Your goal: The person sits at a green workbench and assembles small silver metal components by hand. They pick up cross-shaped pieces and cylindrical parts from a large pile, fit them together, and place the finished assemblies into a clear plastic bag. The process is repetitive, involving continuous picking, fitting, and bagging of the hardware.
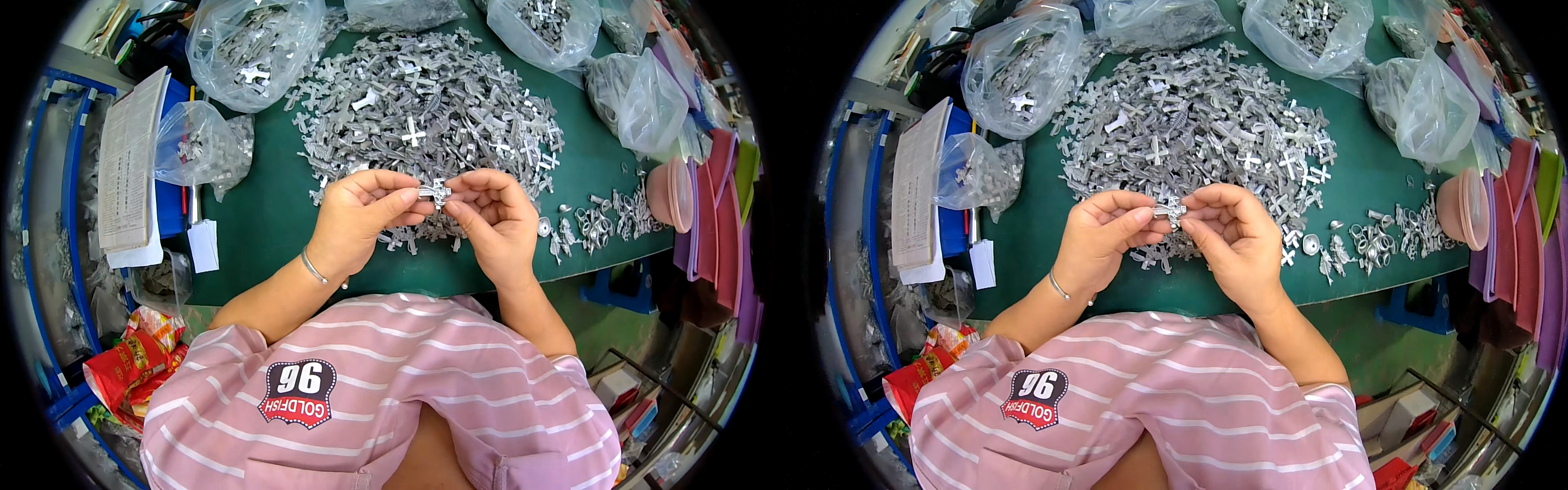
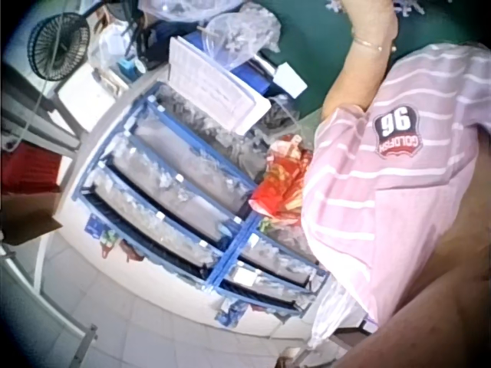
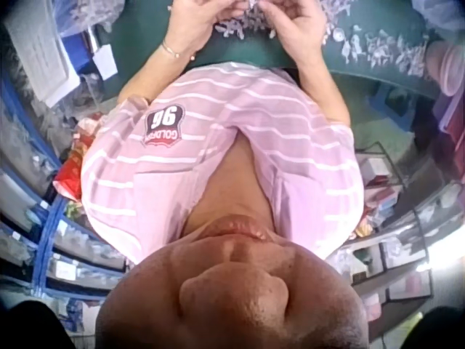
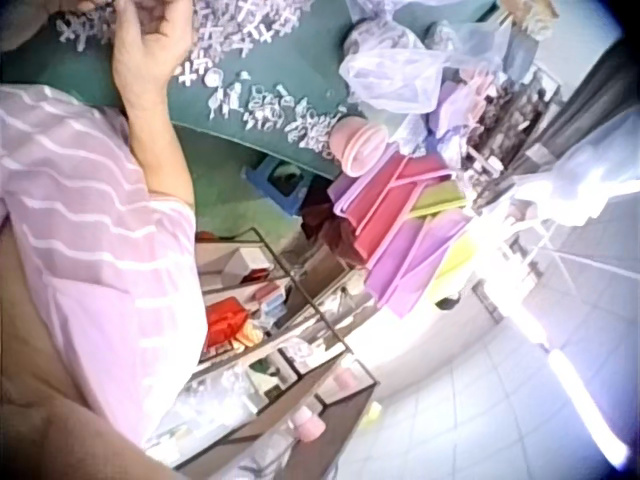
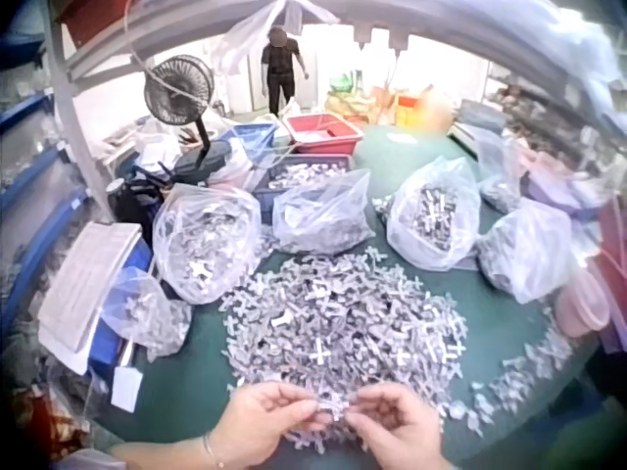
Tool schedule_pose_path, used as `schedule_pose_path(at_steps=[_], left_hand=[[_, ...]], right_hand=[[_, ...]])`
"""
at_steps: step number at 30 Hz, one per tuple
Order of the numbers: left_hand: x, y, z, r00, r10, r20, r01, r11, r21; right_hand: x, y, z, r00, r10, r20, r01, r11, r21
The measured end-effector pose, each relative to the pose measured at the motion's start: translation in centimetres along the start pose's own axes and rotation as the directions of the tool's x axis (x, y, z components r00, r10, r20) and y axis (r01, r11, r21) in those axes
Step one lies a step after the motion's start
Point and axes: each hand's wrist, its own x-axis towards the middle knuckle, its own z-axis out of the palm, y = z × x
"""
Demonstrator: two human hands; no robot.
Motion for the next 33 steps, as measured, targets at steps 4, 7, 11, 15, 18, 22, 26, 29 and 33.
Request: schedule_pose_path(at_steps=[4,7,11,15,18,22,26,29,33], left_hand=[[-0.4,-0.1,0.1,0.999,0.030,0.036,-0.032,0.999,0.040],[-0.6,-0.4,0.1,0.998,0.045,0.035,-0.047,0.997,0.056],[-0.9,-0.5,0.1,0.998,0.044,0.045,-0.047,0.997,0.066],[-1.4,-0.9,0.0,0.999,0.032,0.030,-0.034,0.997,0.068],[-1.6,-0.8,0.0,0.999,0.037,0.038,-0.042,0.992,0.121],[-2.1,-0.6,-0.4,0.997,-0.009,0.074,0.000,0.992,0.122],[-2.3,-1.4,-1.9,0.985,0.163,0.060,-0.173,0.900,0.399],[-2.0,-1.6,-3.3,0.932,0.359,0.056,-0.305,0.690,0.656],[-1.9,-1.3,-3.7,0.899,0.437,0.036,-0.342,0.649,0.679]], right_hand=[[-0.5,0.1,-0.4,1.000,0.015,-0.015,-0.015,1.000,0.025],[-0.7,0.3,-0.5,1.000,0.014,-0.014,-0.014,0.999,0.030],[-0.8,0.3,-0.6,1.000,-0.004,-0.009,0.004,1.000,0.010],[-0.9,0.4,-0.6,1.000,-0.019,-0.003,0.019,1.000,0.014],[-1.0,0.3,-0.6,1.000,-0.008,0.004,0.009,1.000,-0.011],[-1.2,0.5,-0.4,0.999,-0.022,0.032,0.026,0.990,-0.137],[0.2,-0.3,0.0,0.911,-0.290,0.293,0.412,0.653,-0.635],[2.6,0.6,1.1,0.788,-0.480,0.386,0.576,0.354,-0.736],[4.5,1.1,2.9,0.810,-0.451,0.374,0.463,0.100,-0.881]])
